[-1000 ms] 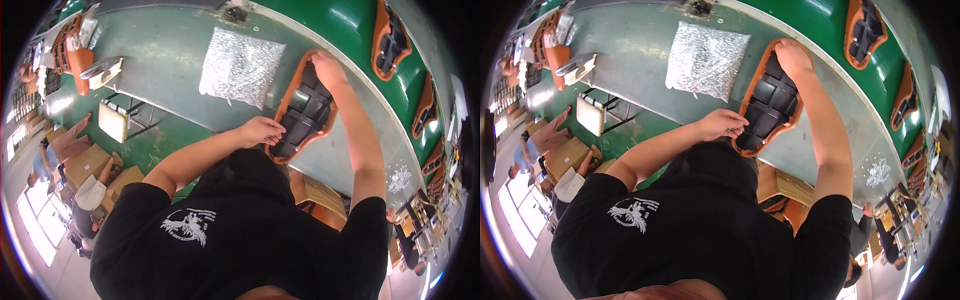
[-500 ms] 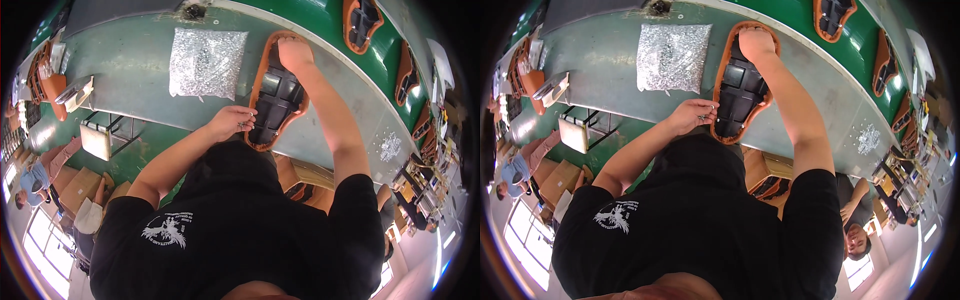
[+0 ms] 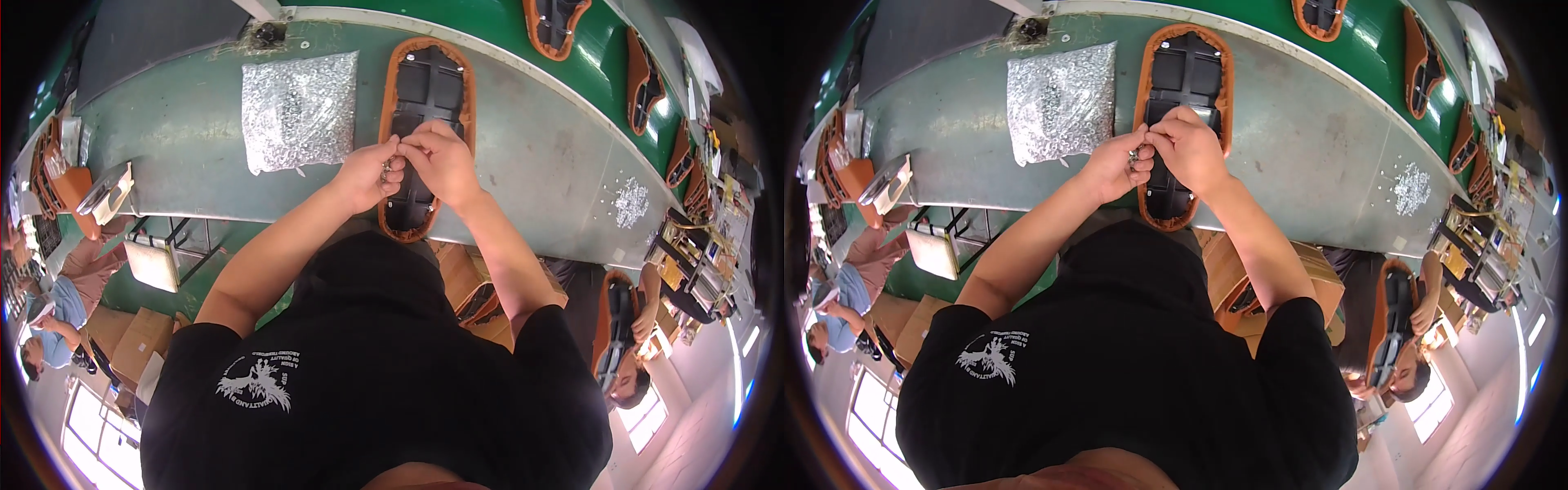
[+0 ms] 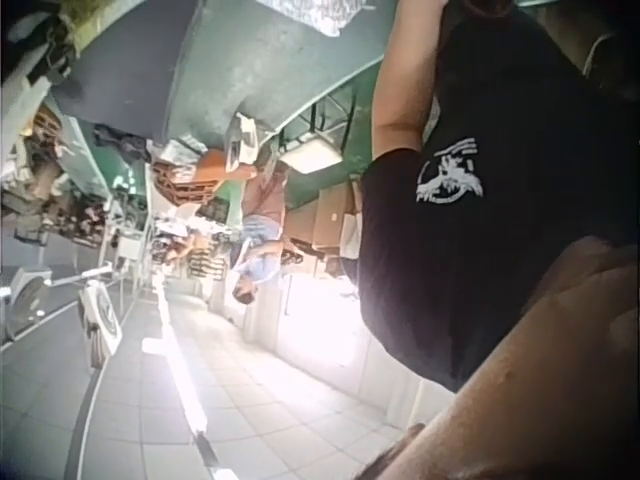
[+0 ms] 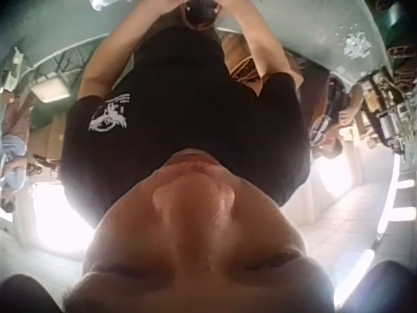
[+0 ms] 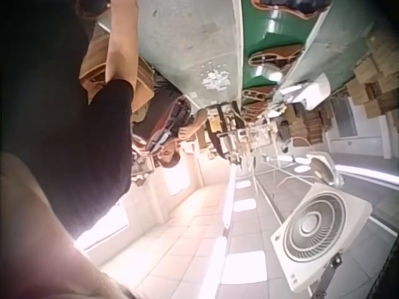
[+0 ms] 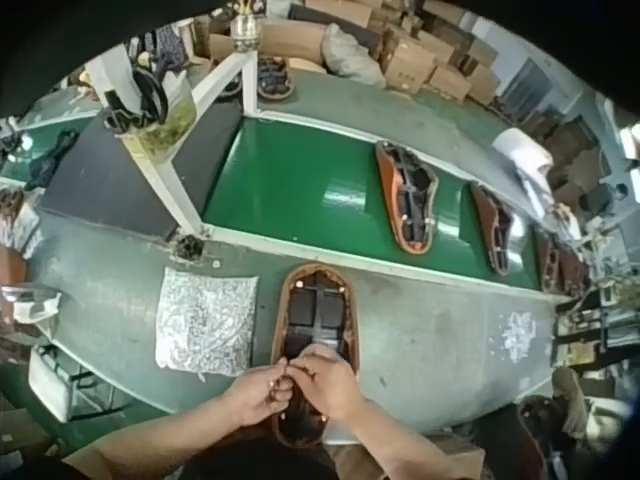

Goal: Insert small metal pins or screws into the underside of seat covers and place the completed components into a cardboard box.

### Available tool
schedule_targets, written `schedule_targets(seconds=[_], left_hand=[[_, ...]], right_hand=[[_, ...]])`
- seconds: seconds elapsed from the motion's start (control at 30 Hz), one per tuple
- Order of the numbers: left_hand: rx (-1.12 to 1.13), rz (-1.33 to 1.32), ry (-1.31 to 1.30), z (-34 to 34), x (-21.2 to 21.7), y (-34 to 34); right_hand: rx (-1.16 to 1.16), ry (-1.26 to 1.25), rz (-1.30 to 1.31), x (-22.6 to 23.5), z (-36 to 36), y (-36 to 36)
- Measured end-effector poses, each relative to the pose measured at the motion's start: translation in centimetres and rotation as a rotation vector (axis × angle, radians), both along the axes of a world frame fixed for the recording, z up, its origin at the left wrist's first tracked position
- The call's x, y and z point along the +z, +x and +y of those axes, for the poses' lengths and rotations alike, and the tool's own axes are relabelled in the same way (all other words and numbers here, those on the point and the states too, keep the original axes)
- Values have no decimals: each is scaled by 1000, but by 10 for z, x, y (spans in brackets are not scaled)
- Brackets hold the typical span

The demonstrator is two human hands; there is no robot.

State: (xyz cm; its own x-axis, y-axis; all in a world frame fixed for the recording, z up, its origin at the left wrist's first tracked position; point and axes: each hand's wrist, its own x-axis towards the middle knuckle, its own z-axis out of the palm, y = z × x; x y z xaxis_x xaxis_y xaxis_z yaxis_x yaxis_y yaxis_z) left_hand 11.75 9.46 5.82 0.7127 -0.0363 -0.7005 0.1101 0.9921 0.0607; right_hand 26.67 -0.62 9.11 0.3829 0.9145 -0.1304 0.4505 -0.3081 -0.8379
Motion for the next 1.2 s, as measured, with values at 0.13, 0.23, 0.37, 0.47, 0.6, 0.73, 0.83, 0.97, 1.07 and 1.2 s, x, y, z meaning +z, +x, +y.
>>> schedule_targets(seconds=[0.13,0.23,0.37,0.47,0.6,0.73,0.83,0.97,1.07,1.2], left_hand=[[4,49,29,4,8,22],[-41,18,76,5,7,24],[-161,36,242,7,15,19],[-244,42,252,-1,0,5],[-315,38,237,-15,-7,-19],[-342,67,241,-28,-14,-35],[-368,119,276,-31,-16,-40],[-375,115,305,-27,-14,-35],[-320,91,259,-24,-14,-32],[-239,76,282,-24,-11,-35]], right_hand=[[57,141,-238,4,3,12],[196,133,-294,6,6,33],[-15,46,-298,-12,25,75],[-83,-2,-495,-52,40,129],[-25,-37,-648,-84,54,156],[139,-163,-716,-91,59,157],[261,-274,-816,-89,61,161],[304,-434,-938,-96,66,166],[272,-519,-921,-93,72,161],[237,-856,-672,-55,82,138]])
